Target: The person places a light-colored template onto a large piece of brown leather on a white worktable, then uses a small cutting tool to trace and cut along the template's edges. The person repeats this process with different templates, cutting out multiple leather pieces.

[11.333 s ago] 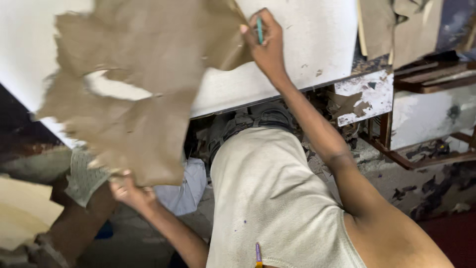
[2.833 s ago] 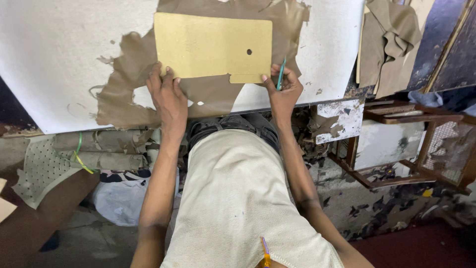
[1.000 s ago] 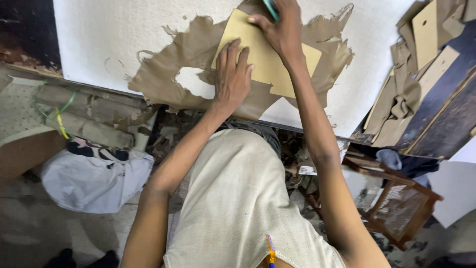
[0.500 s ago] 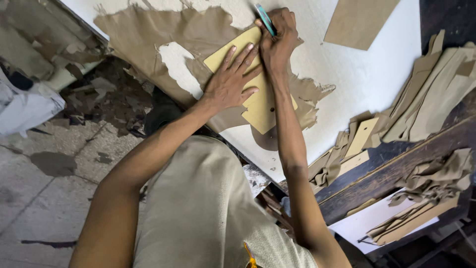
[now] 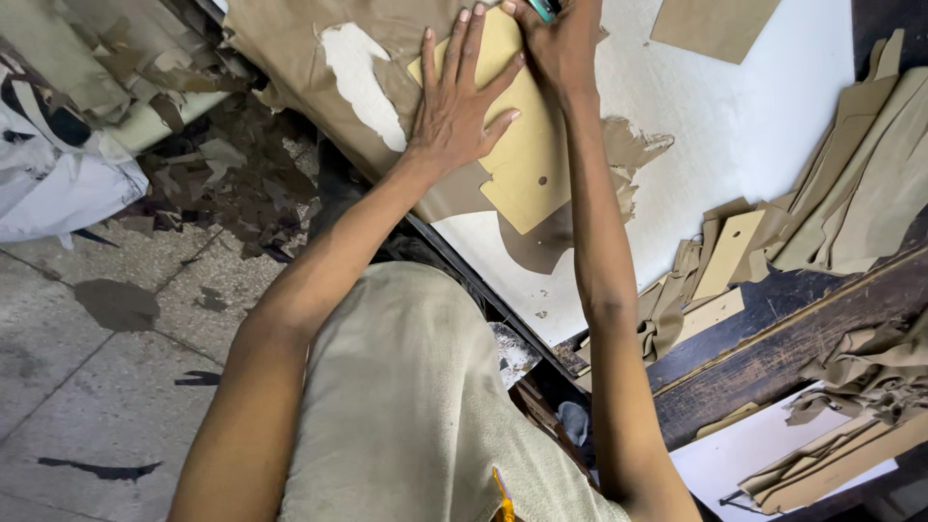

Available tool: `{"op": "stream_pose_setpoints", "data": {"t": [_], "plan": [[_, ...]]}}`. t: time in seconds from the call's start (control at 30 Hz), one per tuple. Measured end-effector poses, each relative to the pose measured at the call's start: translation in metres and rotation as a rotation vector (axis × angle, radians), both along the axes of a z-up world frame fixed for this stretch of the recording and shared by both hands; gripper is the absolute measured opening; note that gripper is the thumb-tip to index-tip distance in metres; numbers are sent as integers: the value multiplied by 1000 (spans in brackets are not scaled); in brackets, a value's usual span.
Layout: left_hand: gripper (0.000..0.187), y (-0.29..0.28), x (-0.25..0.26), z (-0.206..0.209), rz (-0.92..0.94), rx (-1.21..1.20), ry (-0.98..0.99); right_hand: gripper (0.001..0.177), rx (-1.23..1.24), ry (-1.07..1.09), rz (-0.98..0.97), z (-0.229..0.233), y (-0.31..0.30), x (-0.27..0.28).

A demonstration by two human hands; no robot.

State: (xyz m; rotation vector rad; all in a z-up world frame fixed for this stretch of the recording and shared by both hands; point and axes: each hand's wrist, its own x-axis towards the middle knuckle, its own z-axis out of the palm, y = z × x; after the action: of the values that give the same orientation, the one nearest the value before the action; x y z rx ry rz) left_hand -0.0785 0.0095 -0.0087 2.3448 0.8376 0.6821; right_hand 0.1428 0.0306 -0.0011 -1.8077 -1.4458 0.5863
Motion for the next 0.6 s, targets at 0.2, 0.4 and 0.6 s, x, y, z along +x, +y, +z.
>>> {"op": "stream_pose_setpoints", "data": {"t": [0.2, 0.4, 0.6], "plan": [[73, -17, -4, -8, 33, 7, -38, 28, 71, -148, 323, 32, 16, -10], [73, -29, 4, -3, 21, -103, -68, 34, 49, -266, 488, 55, 32, -14], [66, -33, 19, -4, -91, 61, 164, 21, -12, -124, 252, 32, 13, -18]]}}
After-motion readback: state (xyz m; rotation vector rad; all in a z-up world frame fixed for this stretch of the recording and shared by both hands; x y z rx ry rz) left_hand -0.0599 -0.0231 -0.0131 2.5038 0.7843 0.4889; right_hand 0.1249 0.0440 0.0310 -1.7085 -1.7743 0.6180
